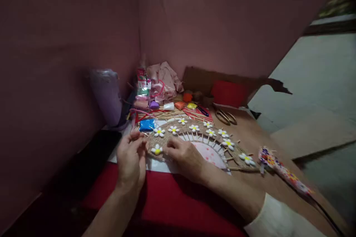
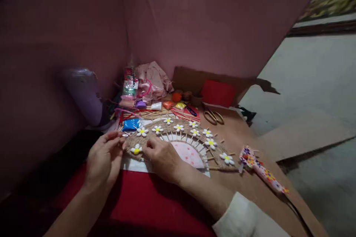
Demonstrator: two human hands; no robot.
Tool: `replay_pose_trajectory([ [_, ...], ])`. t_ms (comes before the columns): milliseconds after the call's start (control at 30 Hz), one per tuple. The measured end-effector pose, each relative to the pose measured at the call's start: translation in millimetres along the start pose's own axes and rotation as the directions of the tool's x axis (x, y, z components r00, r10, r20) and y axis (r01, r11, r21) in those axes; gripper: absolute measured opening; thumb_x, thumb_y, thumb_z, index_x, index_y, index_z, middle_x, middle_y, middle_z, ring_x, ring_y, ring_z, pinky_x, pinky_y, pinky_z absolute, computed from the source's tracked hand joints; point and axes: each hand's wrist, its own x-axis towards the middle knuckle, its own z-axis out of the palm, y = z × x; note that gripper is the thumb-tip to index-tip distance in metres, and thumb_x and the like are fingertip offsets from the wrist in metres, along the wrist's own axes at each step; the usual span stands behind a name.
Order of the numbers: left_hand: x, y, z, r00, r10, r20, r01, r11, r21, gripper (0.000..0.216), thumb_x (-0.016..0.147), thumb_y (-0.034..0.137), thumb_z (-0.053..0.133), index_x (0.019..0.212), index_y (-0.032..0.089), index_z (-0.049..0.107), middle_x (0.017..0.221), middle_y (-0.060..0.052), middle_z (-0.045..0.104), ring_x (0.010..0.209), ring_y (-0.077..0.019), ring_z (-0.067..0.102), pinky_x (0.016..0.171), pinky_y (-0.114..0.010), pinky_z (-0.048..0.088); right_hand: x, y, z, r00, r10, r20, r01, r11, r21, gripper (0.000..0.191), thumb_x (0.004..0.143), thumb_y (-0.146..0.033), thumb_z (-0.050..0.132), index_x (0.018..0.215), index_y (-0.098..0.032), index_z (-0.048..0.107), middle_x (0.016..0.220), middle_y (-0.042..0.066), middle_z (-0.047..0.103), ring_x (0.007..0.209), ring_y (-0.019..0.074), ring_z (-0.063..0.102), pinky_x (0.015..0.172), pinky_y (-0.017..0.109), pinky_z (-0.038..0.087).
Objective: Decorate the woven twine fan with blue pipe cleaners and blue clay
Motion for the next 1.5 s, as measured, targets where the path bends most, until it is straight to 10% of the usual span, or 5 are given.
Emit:
replay_pose_trajectory([
  [567, -3, 5, 3, 0.996, -0.035, 0.078, 0.03, 0.998, 0.062, 0.031, 0.067, 0.035, 0.073, 0.082, 0.008, 0.066, 0.048, 0.007, 0.041, 0.037, -0.0009, 0.035, 0.033, -0.011, 0.024, -1, 5, -13, 0.982, 0.11, -0.157, -0.085, 0.983, 0.162, 0.041, 0.067, -0.005, 0.051, 0.105, -0.016, 0.062, 0.093, 0.008, 0.06, 0.076, 0.0167, 0.054, 0.063, 0.027, 0.045],
  [733, -7, 6, 6, 0.993, 0.009, 0.119, -0.019, 0.996, 0.082, 0.038, 0.061, 0.022, 0.077, 0.096, 0.013, 0.065, 0.069, 0.001, 0.059, 0.052, -0.0046, 0.051, 0.041, -0.012, 0.038, -9, 8, -35, 0.967, 0.193, -0.165, -0.136, 0.942, 0.306, 0.048, 0.066, -0.001, 0.049, 0.109, -0.016, 0.063, 0.093, 0.008, 0.059, 0.077, 0.0166, 0.056, 0.064, 0.029, 0.046],
  [1000, -18, -5, 3, 0.818, -0.376, 0.435, 0.178, 0.885, 0.43, 0.026, 0.066, 0.034, 0.074, 0.078, 0.014, 0.062, 0.056, 0.0, 0.059, 0.041, -0.0075, 0.051, 0.031, -0.013, 0.027, -26, -8, -39, 0.885, 0.421, -0.2, -0.199, 0.73, 0.653, 0.021, 0.084, -0.018, 0.057, 0.104, -0.02, 0.063, 0.088, 0.005, 0.059, 0.075, 0.0138, 0.056, 0.065, 0.026, 0.047],
  [1500, -21, -18, 6, 0.713, -0.402, 0.575, -0.005, 0.816, 0.578, 0.02, 0.074, 0.032, 0.068, 0.082, 0.017, 0.059, 0.056, 0.002, 0.061, 0.041, -0.0081, 0.052, 0.037, -0.017, 0.04, -34, -12, -34, 0.882, 0.361, -0.302, -0.106, 0.778, 0.62, 0.005, 0.085, -0.013, 0.053, 0.085, -0.017, 0.056, 0.076, 0.002, 0.056, 0.069, 0.0131, 0.052, 0.063, 0.026, 0.043],
])
